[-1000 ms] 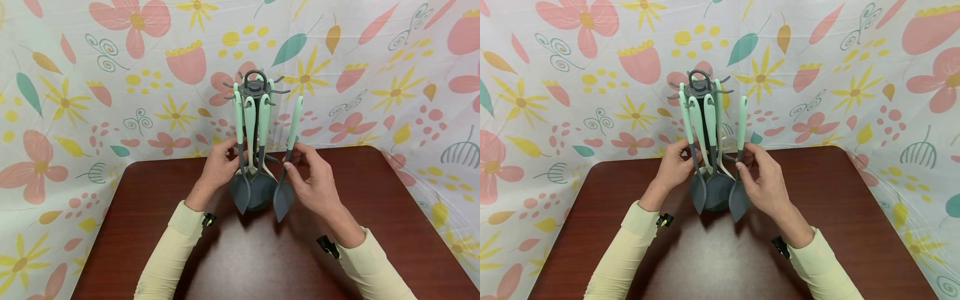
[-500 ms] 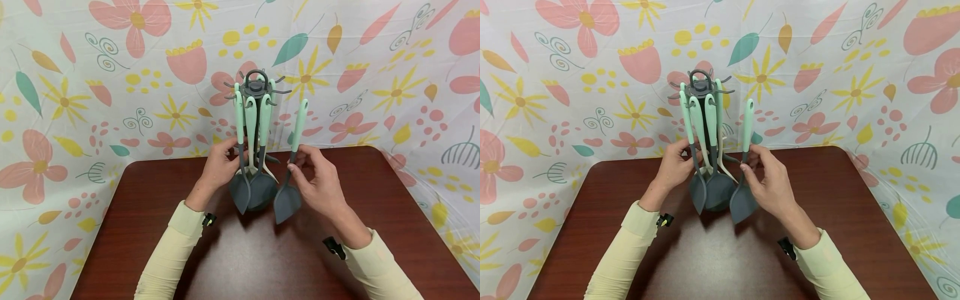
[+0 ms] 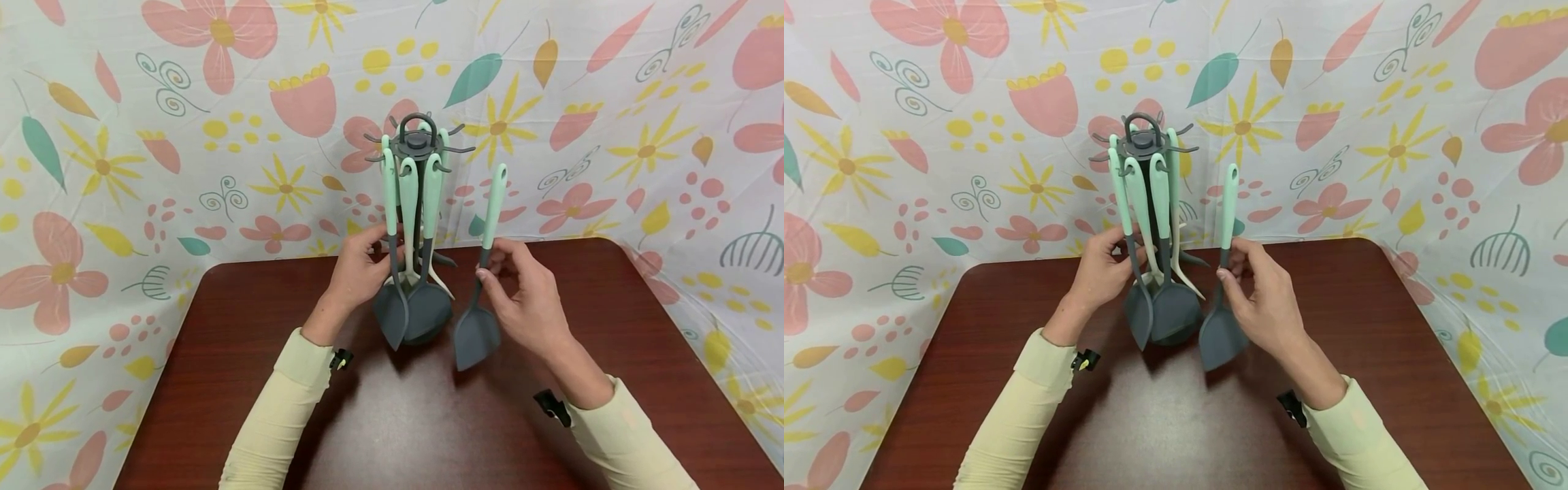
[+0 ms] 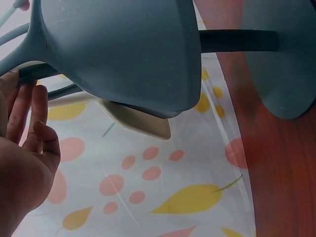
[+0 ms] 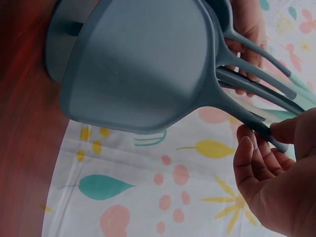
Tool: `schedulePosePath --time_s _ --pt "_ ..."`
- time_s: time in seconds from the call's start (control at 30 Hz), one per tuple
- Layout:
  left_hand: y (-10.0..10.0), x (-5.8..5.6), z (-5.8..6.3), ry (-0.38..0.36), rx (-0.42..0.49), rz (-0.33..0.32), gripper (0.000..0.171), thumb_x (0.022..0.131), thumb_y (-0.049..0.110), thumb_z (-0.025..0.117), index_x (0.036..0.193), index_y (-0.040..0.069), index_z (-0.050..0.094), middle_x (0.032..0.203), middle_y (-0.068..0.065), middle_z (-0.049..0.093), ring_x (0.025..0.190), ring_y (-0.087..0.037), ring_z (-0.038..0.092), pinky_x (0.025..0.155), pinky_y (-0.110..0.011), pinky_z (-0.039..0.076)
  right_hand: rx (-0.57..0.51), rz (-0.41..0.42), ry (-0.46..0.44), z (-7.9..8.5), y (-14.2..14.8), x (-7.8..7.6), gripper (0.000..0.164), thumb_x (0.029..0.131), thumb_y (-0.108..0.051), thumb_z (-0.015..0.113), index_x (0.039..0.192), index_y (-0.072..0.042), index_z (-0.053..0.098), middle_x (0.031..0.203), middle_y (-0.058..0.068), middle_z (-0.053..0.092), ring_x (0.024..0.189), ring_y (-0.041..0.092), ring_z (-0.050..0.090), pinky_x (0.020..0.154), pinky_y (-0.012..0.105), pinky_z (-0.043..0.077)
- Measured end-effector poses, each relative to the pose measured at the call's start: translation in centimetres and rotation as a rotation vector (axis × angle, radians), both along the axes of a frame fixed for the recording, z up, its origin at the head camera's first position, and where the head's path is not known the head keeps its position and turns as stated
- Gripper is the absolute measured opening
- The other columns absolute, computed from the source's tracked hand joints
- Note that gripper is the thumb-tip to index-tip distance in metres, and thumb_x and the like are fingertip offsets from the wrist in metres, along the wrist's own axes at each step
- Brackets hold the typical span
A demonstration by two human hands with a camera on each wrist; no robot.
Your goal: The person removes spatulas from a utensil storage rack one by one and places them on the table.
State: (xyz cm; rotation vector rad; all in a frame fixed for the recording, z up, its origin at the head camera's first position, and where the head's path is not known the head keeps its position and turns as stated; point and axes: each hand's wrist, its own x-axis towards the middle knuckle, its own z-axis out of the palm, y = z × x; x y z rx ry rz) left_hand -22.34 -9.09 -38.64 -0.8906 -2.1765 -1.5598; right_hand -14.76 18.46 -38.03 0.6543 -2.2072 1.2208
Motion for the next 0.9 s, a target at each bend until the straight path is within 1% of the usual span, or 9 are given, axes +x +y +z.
schedulePosePath --time_s 0.1,0.23,0.33,0.5,0.53,0.73,0.77,0.9 --pt "0.0 0.0 -0.1 0.0 -0.005 0.003 0.02 0.1 0.011 0.076 0.12 0.009 0.078 0.1 -0.004 0.076 0.081 -0.025 0.062 0.068 -0.039 0.048 0.019 -0.02 -0.006 -0.3 0.2 0.1 0.04 0.094 0.008 0.074 0.131 0.0 0.059 0.098 0.002 0.066 0.081 0.008 0.063 0.072 0.013 0.052" --pt "0.0 0.0 -0.1 0.013 -0.016 0.012 0.018 0.1 0.009 0.075 0.118 0.008 0.077 0.095 -0.004 0.075 0.076 -0.025 0.059 0.067 -0.046 0.048 0.055 -0.061 -0.029 -0.6 0.6 0.2 0.041 0.095 0.006 0.074 0.132 0.0 0.059 0.099 0.003 0.064 0.08 0.009 0.062 0.07 0.012 0.049" --pt "0.0 0.0 -0.1 0.019 -0.021 0.015 0.017 0.101 0.01 0.075 0.117 0.008 0.077 0.096 -0.004 0.075 0.072 -0.024 0.056 0.067 -0.048 0.047 0.079 -0.086 -0.043 -0.8 0.9 0.2 0.041 0.097 0.005 0.073 0.134 -0.001 0.058 0.099 0.003 0.065 0.079 0.009 0.062 0.069 0.012 0.048" --pt "0.0 0.0 0.0 0.01 -0.018 0.014 0.018 0.101 0.012 0.075 0.119 0.009 0.078 0.102 -0.003 0.077 0.079 -0.023 0.06 0.069 -0.039 0.048 0.102 -0.1 -0.053 -1.1 1.2 0.0 0.039 0.097 0.004 0.073 0.132 0.0 0.059 0.097 0.004 0.066 0.077 0.011 0.062 0.07 0.012 0.049" --pt "0.0 0.0 0.0 0.009 -0.017 0.011 0.018 0.101 0.012 0.074 0.119 0.009 0.078 0.102 -0.003 0.077 0.078 -0.024 0.061 0.069 -0.038 0.048 0.108 -0.104 -0.054 -1.2 1.2 0.0 0.038 0.096 0.004 0.073 0.132 0.0 0.059 0.097 0.004 0.066 0.077 0.011 0.062 0.07 0.011 0.049" --pt "0.1 0.0 0.1 0.011 -0.009 0.005 0.018 0.1 0.011 0.075 0.118 0.009 0.077 0.101 -0.002 0.077 0.075 -0.019 0.058 0.067 -0.036 0.048 0.146 -0.138 -0.076 -1.9 1.6 -0.2 0.039 0.095 0.004 0.075 0.131 0.002 0.058 0.097 0.007 0.066 0.078 0.012 0.062 0.072 0.009 0.049" --pt "0.1 0.1 0.1 0.011 -0.008 0.005 0.019 0.1 0.011 0.076 0.119 0.01 0.078 0.101 -0.001 0.076 0.074 -0.017 0.057 0.066 -0.033 0.047 0.149 -0.144 -0.081 -2.0 1.7 -0.2 0.039 0.095 0.004 0.075 0.131 0.002 0.058 0.097 0.007 0.066 0.078 0.012 0.063 0.072 0.008 0.049" --pt "0.1 0.1 0.1 0.006 -0.003 0.0 0.02 0.1 0.011 0.076 0.12 0.009 0.077 0.1 -0.001 0.077 0.074 -0.02 0.058 0.065 -0.032 0.047 0.166 -0.162 -0.094 -2.4 1.9 -0.3 0.039 0.095 0.004 0.075 0.13 0.002 0.058 0.097 0.008 0.067 0.077 0.012 0.062 0.07 0.008 0.047"
